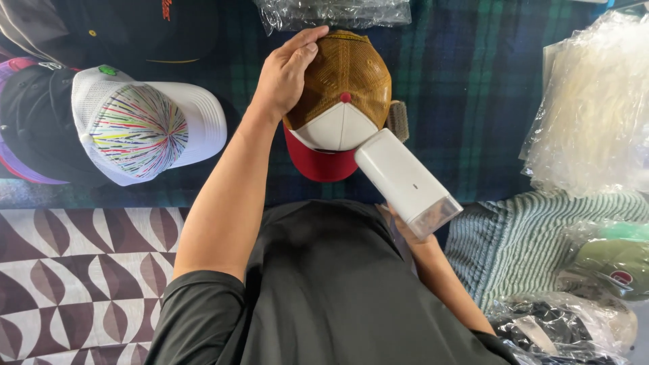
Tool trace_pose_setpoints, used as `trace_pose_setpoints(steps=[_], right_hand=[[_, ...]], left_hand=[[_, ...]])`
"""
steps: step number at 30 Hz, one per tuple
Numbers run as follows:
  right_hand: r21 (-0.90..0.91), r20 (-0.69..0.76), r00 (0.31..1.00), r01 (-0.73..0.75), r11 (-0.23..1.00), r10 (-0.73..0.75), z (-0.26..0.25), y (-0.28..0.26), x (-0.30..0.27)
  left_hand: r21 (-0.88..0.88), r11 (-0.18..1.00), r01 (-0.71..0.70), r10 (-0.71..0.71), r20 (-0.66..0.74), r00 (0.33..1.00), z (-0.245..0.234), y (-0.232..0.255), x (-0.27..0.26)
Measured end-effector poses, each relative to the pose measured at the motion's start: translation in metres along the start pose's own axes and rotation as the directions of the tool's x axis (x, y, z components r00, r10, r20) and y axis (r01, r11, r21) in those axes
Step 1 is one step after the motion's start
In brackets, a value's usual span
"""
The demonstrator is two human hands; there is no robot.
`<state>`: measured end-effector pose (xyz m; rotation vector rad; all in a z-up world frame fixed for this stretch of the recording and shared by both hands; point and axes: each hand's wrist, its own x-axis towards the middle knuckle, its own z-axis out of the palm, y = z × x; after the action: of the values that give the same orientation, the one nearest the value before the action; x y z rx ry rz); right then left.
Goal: Cleaning and shaping a red and tan trucker hat using a brush and a handheld steamer.
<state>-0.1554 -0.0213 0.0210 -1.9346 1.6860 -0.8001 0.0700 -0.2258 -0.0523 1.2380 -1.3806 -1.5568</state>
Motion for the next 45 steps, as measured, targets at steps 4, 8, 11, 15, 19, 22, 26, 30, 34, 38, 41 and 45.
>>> trace_pose_setpoints(steps=[4, 8, 11, 15, 19, 22, 26, 30, 34, 38, 41, 45], right_hand=[[-0.003, 0.015, 0.999, -0.03, 1.0, 0.03, -0.004, 0.012, -0.004], [-0.012, 0.019, 0.997, -0.068, 0.998, 0.068, -0.02, 0.039, -0.005], [-0.029, 0.044, 0.991, -0.126, 0.992, 0.127, -0.029, 0.056, -0.012], [-0.034, 0.04, 0.992, -0.123, 0.992, 0.124, -0.01, 0.052, -0.006], [-0.037, 0.078, 0.985, -0.15, 0.988, 0.152, 0.015, 0.034, -0.019], [-0.045, 0.077, 0.982, -0.167, 0.985, 0.17, 0.023, 0.031, -0.028], [-0.061, 0.095, 0.973, -0.207, 0.976, 0.212, 0.022, 0.035, -0.043], [-0.06, 0.098, 0.969, -0.22, 0.974, 0.225, 0.016, 0.05, -0.041], [-0.076, 0.097, 0.962, -0.248, 0.966, 0.255, 0.01, 0.056, -0.056], [-0.098, 0.118, 0.953, -0.267, 0.959, 0.278, 0.015, 0.048, -0.072], [-0.112, 0.133, 0.945, -0.284, 0.952, 0.298, 0.018, 0.041, -0.088], [-0.169, 0.235, 0.957, -0.132, 0.977, 0.17, 0.02, 0.025, -0.087]], left_hand=[[0.034, 0.999, -0.024, 0.024, 0.0, 1.0, 0.002, -0.006, 0.002], [0.083, 0.986, -0.143, 0.144, -0.009, 0.989, -0.002, -0.025, 0.012], [0.108, 0.975, -0.193, 0.195, -0.008, 0.981, 0.003, -0.03, 0.008], [0.093, 0.986, -0.139, 0.139, 0.005, 0.99, 0.002, -0.012, 0.002], [0.045, 0.983, -0.177, 0.179, -0.037, 0.983, 0.003, -0.027, 0.009], [0.012, 0.995, -0.095, 0.095, -0.049, 0.994, 0.0, -0.032, 0.015], [-0.056, 0.991, -0.121, 0.111, -0.154, 0.982, 0.003, -0.05, 0.0], [-0.512, 0.843, 0.165, -0.325, -0.242, 0.914, 0.012, -0.042, -0.072], [-0.624, 0.74, 0.251, -0.485, -0.236, 0.842, 0.042, -0.076, -0.14], [-0.78, 0.525, 0.341, -0.562, -0.016, 0.827, 0.042, -0.121, -0.153], [-0.794, 0.512, 0.329, -0.507, 0.03, 0.861, 0.037, -0.128, -0.159], [-0.841, 0.442, 0.311, -0.485, 0.067, 0.872, 0.04, -0.123, -0.162]])
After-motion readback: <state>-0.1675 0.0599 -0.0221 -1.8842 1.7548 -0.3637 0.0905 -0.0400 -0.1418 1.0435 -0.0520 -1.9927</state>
